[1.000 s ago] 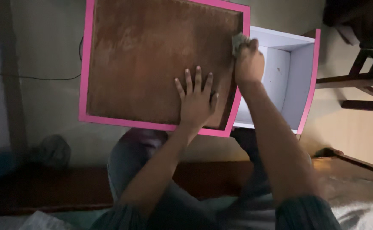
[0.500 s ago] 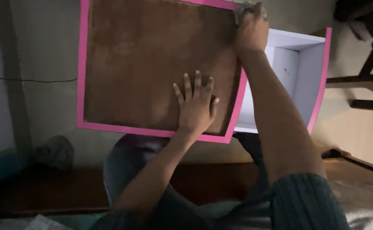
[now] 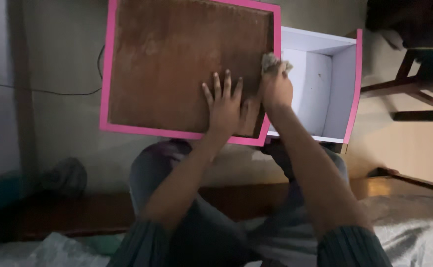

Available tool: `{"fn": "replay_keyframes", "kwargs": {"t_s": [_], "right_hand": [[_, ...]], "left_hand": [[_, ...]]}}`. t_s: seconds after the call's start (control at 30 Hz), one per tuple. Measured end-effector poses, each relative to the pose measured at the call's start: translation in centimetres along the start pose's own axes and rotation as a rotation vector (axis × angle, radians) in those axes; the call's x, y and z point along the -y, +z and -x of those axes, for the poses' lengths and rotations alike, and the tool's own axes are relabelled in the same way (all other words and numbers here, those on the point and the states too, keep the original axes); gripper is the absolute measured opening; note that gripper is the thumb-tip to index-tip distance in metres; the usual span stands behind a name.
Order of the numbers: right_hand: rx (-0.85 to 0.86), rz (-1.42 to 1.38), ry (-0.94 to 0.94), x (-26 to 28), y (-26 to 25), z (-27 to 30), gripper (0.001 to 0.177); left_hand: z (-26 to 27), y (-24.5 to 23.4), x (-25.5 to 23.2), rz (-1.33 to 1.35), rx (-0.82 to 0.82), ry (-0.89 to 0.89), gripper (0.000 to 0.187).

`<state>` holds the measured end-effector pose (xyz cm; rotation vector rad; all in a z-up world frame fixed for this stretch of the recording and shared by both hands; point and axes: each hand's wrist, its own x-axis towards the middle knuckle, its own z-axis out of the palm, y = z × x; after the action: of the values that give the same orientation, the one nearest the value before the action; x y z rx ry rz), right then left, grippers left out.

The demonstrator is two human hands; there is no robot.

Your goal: The person sits on the floor and wipes the top surface of a pink wooden nightstand with a cloth. They spray a cleaning solution from a bottle onto the cloth and continue wiping the surface thoroughly. The person also wipes the edges and the side of the nightstand.

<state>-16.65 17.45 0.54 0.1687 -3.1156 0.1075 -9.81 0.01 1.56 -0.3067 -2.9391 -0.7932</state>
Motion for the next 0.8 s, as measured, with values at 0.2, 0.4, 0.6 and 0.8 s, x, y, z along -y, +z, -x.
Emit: {"fn": "replay_keyframes", "kwargs": {"t_s": [0.2, 0.4, 0.6, 0.8], "right_hand": [[0.056, 0.239, -0.119, 1.9, 0.5, 5.4, 0.028], [0.08, -0.837, -0.325, 2.4, -3.2, 9.8, 0.044], [-0.278, -0.872, -0.235, -0.5, -6.8, 18.6, 0.051], [-0.087, -1.067, 0.083, -1.5, -7.6, 23.4, 0.027]], "left_hand": [[2.6, -0.1, -0.1, 0.096, 0.071, 0.123, 0.076], [6.2, -1.2, -0.4, 0.098, 0.005, 0.28, 0.082], [8.1, -2.3, -1.6, 0.022, -0.024, 0.264, 0.04], [7.7, -2.8, -3.1, -0.006, -0.009, 0.129, 0.035]]}}
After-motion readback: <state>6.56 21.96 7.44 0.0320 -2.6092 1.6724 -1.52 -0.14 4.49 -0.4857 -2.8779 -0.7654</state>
